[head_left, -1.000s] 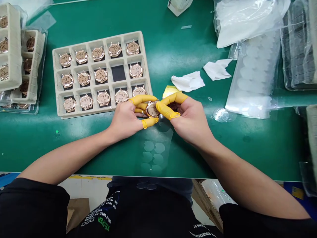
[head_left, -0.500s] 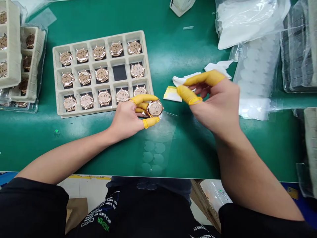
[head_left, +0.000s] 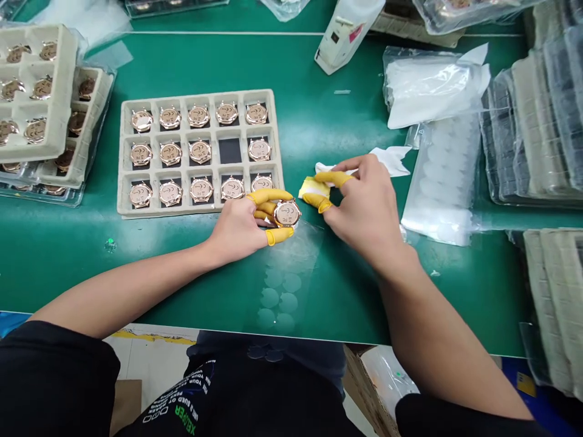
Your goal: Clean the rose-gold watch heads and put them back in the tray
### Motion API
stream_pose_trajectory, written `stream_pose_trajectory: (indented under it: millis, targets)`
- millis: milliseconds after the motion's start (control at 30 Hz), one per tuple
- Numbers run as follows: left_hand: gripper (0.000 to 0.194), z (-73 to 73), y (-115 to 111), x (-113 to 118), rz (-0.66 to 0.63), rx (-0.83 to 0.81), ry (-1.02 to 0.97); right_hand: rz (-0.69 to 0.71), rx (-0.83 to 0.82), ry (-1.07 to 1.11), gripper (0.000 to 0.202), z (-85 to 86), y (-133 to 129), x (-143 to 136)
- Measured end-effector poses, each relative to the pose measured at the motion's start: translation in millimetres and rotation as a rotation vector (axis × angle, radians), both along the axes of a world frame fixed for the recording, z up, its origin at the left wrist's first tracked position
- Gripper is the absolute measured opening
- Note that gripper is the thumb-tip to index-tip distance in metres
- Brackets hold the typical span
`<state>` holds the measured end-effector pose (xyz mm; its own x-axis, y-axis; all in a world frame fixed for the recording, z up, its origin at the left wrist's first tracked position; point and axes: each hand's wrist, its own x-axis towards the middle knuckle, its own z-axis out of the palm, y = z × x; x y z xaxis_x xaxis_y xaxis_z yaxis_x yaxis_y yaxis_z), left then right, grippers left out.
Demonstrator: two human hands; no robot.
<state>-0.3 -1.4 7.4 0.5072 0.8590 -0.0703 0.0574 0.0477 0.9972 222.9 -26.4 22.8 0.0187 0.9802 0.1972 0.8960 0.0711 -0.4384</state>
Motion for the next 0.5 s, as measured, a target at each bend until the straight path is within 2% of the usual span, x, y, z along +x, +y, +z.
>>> stream_pose_trajectory:
  millis: [167,233,300,400,500]
  targets:
    - [0.056,-0.8,1,0,-0.003,-0.008,-0.003,-0.024,0.041,-0.075,0.015,10.2,-4,-11]
    - [0.056,0.4,1,0,0.004,-0.019,-0.001,-0.087,0.027,0.036,0.010,15.2,-7,-8]
    - [0.057,2.5,1,0,0.016,-0.047,0.011,-0.127,0.018,0.271,0.010,18.6,-10,-5]
    - [0.057,4.9,0,0,0.026,-0.097,0.012,-0.045,-0.022,0.577,0.015,20.1,-18,-9]
    - [0.058,4.8,0,0,0.021,-0.130,-0.016,0.093,-0.069,0.533,0.010,16.5,-23,-23]
